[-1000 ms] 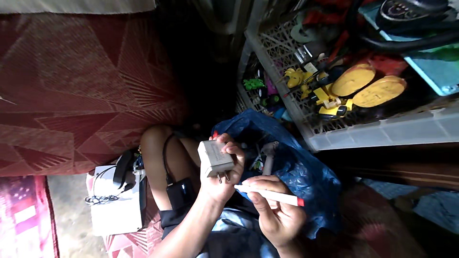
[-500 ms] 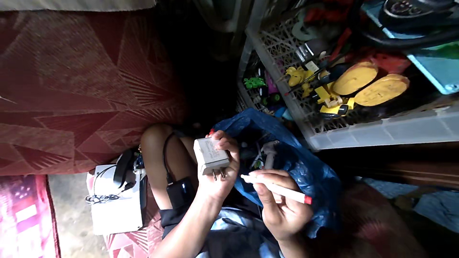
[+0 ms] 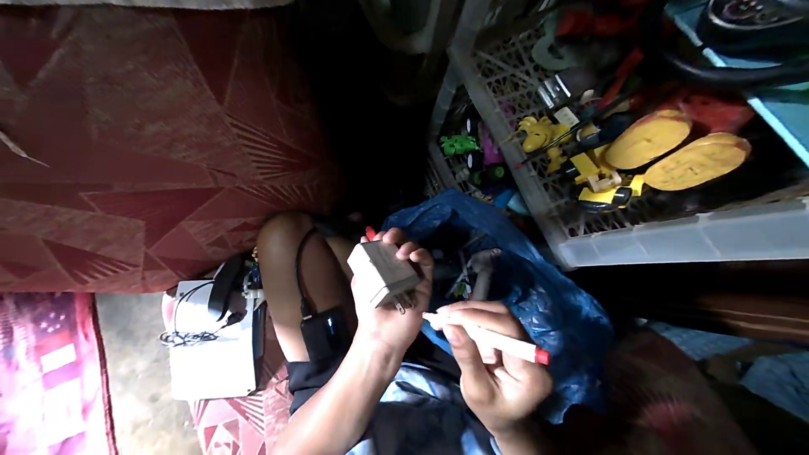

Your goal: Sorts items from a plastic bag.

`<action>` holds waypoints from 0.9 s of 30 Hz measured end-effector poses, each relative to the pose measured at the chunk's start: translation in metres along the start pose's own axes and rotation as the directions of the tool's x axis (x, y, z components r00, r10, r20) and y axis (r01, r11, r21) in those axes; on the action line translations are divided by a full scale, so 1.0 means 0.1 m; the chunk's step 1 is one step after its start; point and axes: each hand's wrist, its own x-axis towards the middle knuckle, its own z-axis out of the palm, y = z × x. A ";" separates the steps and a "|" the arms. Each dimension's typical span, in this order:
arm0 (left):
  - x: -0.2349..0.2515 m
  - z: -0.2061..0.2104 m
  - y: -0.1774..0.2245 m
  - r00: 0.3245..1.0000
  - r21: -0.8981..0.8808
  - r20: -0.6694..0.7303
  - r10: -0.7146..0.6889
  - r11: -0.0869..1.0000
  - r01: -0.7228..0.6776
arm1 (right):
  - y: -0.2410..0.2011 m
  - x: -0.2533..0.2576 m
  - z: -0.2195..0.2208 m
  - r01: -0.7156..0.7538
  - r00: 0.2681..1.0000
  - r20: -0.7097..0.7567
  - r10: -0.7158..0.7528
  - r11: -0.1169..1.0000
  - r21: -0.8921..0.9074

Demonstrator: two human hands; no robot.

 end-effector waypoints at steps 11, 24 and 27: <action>0.02 -0.01 0.04 0.998 -0.039 -0.037 -0.059 0.998 0.058 | 0.05 0.01 0.00 -0.072 0.997 -0.011 0.074 0.991 0.117; -0.12 -0.20 0.57 0.831 0.880 0.436 -0.345 0.358 -0.313 | -0.07 0.17 -0.19 -0.379 0.821 0.028 0.570 0.509 0.773; -0.16 -0.19 0.58 0.728 0.835 0.515 -0.452 0.073 -0.546 | -0.06 0.17 -0.19 -0.364 0.852 0.010 0.523 0.579 0.730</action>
